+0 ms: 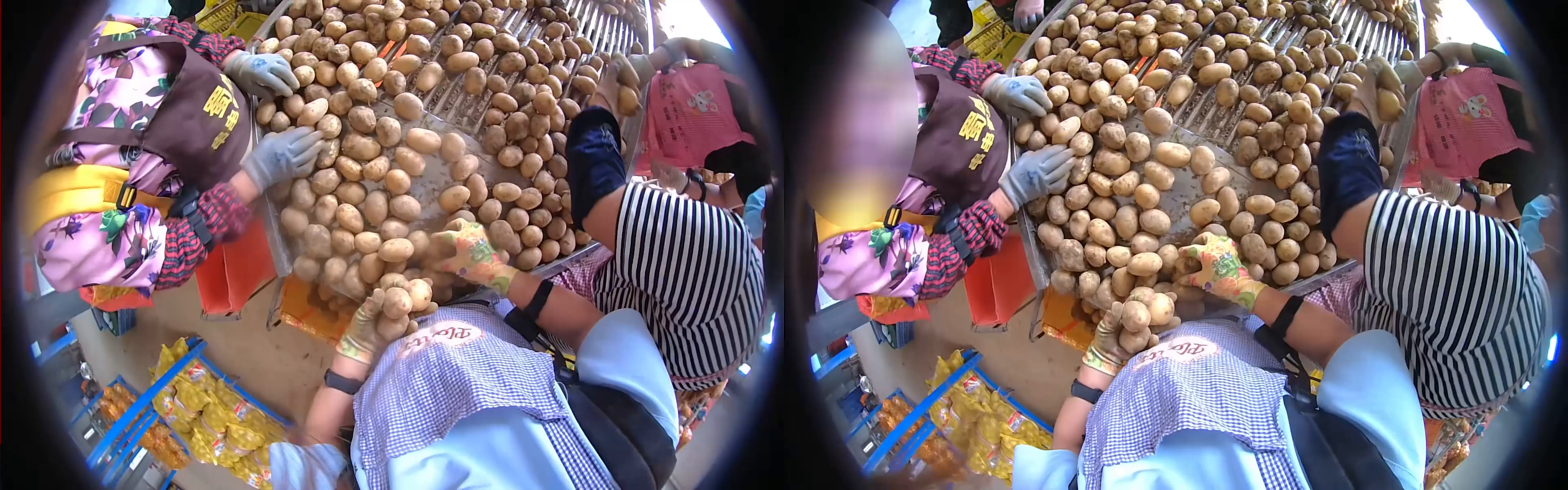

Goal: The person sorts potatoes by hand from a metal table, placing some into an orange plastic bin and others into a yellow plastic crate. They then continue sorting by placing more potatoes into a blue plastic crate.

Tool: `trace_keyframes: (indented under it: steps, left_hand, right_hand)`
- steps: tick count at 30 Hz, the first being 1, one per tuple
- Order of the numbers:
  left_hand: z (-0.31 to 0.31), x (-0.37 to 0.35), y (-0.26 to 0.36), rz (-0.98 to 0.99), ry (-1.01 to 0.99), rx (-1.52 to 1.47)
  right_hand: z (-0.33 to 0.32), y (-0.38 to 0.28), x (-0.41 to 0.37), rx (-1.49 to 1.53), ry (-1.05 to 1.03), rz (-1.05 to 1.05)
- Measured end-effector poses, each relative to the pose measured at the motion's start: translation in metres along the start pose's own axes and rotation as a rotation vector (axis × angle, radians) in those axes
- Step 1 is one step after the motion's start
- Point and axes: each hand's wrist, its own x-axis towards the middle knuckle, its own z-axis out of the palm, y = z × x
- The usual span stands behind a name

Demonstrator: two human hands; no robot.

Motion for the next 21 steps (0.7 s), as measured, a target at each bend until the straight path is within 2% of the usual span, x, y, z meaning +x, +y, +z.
trace_keyframes:
  steps: [2,5,7,8,12,13,14,16,17,18,19,20,21]
  left_hand:
    - [-0.001,0.001,-0.001,0.018,0.019,0.057]
    - [-0.001,0.001,0.004,0.031,0.051,0.104]
    - [0.001,0.005,0.012,-0.076,-0.510,0.084]
    - [-0.001,0.006,0.010,-0.079,-0.512,0.086]
    - [-0.017,0.003,-0.003,0.014,-0.104,-0.004]
    - [-0.018,0.003,-0.003,0.038,-0.003,-0.025]
    - [-0.016,0.003,0.000,0.036,-0.006,-0.020]
    - [-0.009,0.003,0.012,-0.113,-0.433,0.194]
    - [-0.003,0.002,0.012,-0.117,-0.438,0.199]
    - [0.005,-0.003,0.008,-0.099,-0.142,0.656]
    - [0.009,-0.007,0.004,-0.071,0.172,1.101]
    - [0.007,-0.009,0.003,-0.073,0.164,1.107]
    - [0.004,-0.008,0.003,-0.097,0.159,1.151]
  right_hand:
    - [-0.001,-0.012,-0.006,0.122,0.038,0.145]
    - [0.000,-0.009,-0.007,0.130,0.071,0.131]
    - [0.001,0.001,-0.009,0.159,0.102,0.103]
    - [-0.001,0.006,-0.007,0.228,0.117,0.125]
    - [-0.007,-0.001,-0.008,0.291,0.192,0.234]
    - [-0.012,0.001,-0.016,0.115,0.240,-0.004]
    - [-0.025,-0.004,-0.020,0.115,0.246,-0.004]
    - [-0.053,-0.016,-0.031,0.374,0.180,0.187]
    - [-0.055,-0.019,-0.040,0.650,0.176,0.364]
    - [-0.067,-0.006,-0.063,0.892,0.096,0.208]
    - [-0.075,0.001,-0.086,1.008,0.101,0.285]
    - [-0.079,0.009,-0.115,1.477,0.064,0.259]
    - [-0.067,0.037,-0.149,1.922,0.054,0.352]
